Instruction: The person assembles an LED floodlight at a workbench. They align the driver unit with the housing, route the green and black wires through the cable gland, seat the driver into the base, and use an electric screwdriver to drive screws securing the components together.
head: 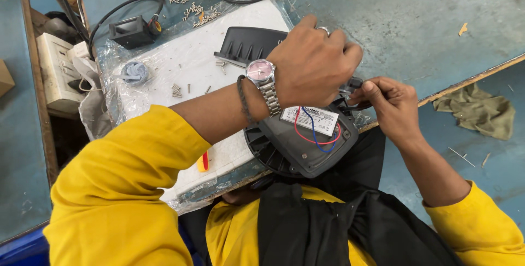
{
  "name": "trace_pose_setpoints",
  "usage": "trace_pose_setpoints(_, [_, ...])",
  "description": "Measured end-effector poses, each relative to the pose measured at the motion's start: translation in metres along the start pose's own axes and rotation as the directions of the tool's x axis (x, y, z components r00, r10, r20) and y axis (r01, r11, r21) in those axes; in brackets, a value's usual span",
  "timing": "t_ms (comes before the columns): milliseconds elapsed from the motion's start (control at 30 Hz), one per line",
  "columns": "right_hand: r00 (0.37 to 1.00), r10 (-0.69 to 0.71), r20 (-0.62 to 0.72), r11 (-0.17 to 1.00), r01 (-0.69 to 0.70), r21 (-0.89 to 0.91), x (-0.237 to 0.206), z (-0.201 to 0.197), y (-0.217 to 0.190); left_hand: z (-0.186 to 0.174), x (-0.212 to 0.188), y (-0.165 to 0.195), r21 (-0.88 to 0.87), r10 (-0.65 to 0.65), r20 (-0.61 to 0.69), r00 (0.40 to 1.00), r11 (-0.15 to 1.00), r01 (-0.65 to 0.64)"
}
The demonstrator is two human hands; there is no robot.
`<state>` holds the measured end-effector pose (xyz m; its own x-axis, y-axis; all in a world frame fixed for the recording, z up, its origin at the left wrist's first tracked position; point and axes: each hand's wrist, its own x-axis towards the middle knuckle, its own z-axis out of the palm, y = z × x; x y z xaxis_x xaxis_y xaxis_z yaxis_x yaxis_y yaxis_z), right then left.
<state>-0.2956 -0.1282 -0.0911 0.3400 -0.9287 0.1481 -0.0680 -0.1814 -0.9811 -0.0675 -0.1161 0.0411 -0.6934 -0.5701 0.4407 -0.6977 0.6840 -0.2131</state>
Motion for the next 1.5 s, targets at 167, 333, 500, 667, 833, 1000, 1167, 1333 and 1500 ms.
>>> trace_pose_setpoints(167, [1.000, 0.026, -0.010, 1.000, -0.026, 0.017, -0.002, 0.000, 0.000, 0.001, 0.000, 0.002, 0.035, 0.001, -0.008, 1.000, 0.999, 0.000])
trace_pose_setpoints(333, [1.000, -0.004, 0.005, 1.000, 0.004, 0.028, -0.005, -0.003, 0.001, 0.003, -0.001, 0.003, 0.064, 0.020, -0.036, 0.999, 0.998, -0.017])
trace_pose_setpoints(500, [1.000, -0.011, 0.007, 1.000, 0.011, 0.017, -0.006, -0.003, 0.001, 0.002, -0.002, 0.003, 0.082, 0.026, 0.012, 1.000, 0.996, -0.027])
trace_pose_setpoints(667, [0.999, -0.032, -0.003, 0.999, 0.032, 0.044, -0.008, -0.002, 0.001, 0.000, -0.002, 0.004, 0.086, 0.036, -0.038, 0.999, 0.996, -0.032])
trace_pose_setpoints(833, [0.999, -0.043, -0.006, 0.999, 0.043, 0.031, -0.008, -0.003, 0.004, -0.002, -0.004, 0.005, 0.067, 0.031, -0.019, 0.999, 0.997, -0.029])
trace_pose_setpoints(1000, [0.999, -0.033, -0.016, 0.998, 0.034, 0.053, -0.009, -0.003, 0.008, -0.002, -0.004, 0.006, 0.039, 0.029, -0.035, 0.999, 0.999, -0.028])
trace_pose_setpoints(1167, [0.998, -0.063, -0.016, 0.997, 0.062, -0.034, -0.010, -0.005, 0.006, -0.001, -0.002, 0.004, 0.045, 0.024, 0.012, 1.000, 0.999, -0.024])
trace_pose_setpoints(1333, [0.995, -0.097, -0.008, 0.991, 0.096, -0.092, -0.010, -0.006, 0.006, -0.001, -0.001, 0.004, 0.072, 0.036, 0.014, 0.999, 0.997, -0.036])
trace_pose_setpoints(1500, [0.992, -0.121, -0.023, 0.988, 0.118, -0.101, -0.011, -0.008, 0.010, 0.005, -0.005, 0.004, 0.093, 0.039, 0.023, 0.999, 0.995, -0.041])
